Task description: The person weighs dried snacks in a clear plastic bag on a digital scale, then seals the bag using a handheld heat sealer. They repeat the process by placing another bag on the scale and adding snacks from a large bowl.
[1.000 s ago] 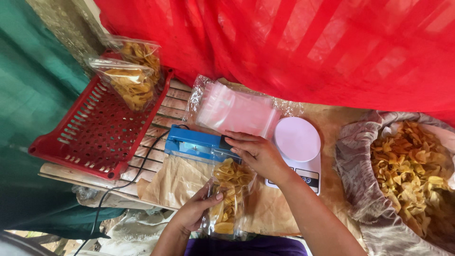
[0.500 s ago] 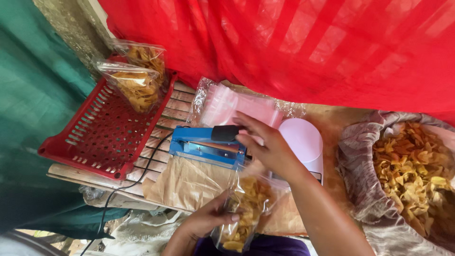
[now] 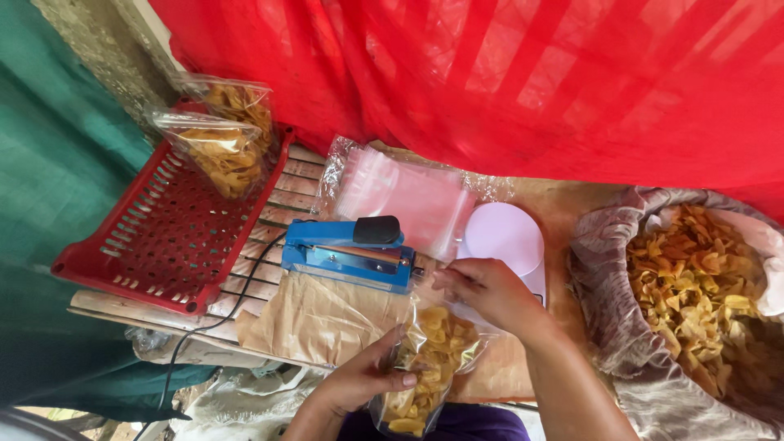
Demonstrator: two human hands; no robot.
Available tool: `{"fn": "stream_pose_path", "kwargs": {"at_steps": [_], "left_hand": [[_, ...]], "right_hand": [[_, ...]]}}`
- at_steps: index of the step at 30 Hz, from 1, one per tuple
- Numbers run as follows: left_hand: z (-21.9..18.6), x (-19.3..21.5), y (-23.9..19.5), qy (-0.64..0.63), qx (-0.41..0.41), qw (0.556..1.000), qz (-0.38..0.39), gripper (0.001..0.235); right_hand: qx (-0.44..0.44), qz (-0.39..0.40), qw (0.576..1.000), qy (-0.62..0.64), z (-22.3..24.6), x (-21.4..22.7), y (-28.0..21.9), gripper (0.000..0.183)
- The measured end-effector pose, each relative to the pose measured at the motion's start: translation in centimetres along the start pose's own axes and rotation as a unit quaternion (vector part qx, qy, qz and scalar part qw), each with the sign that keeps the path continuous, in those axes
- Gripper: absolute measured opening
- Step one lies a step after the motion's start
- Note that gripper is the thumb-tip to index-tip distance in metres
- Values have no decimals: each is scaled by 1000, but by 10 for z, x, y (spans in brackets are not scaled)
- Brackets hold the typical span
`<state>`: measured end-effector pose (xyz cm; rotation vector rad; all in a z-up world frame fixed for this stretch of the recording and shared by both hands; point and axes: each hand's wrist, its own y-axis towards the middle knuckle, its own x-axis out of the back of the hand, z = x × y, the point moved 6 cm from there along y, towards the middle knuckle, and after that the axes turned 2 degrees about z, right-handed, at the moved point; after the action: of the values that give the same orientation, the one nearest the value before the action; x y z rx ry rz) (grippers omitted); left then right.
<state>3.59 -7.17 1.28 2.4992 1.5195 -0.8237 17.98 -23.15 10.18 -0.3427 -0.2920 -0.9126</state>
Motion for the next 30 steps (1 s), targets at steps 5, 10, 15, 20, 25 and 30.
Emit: {"fn": "stream_pose_path", "kwargs": {"at_steps": [5, 10, 15, 20, 25, 30], "left_hand": [[-3, 5, 0, -44, 4, 999, -24, 97], [-30, -20, 25, 39, -29, 999, -4, 95], [-71, -53, 58, 153, -58, 968, -191, 104], [-111, -132, 77, 435, -322, 824, -169, 106], [-108, -153, 78, 557, -325, 754, -122, 105], [-116, -111, 110, 425, -257, 847, -192, 114]], "right_hand": [[43, 10, 999, 18, -19, 13, -11, 15], [36, -159, 986, -38, -6, 38, -22, 16], [232, -412, 879, -60, 61, 58, -93, 43], [166, -306, 936, 52, 57, 35, -83, 81], [14, -352, 852, 388, -25, 70, -77, 53], [142, -245, 832, 478, -68, 78, -53, 55]]}}
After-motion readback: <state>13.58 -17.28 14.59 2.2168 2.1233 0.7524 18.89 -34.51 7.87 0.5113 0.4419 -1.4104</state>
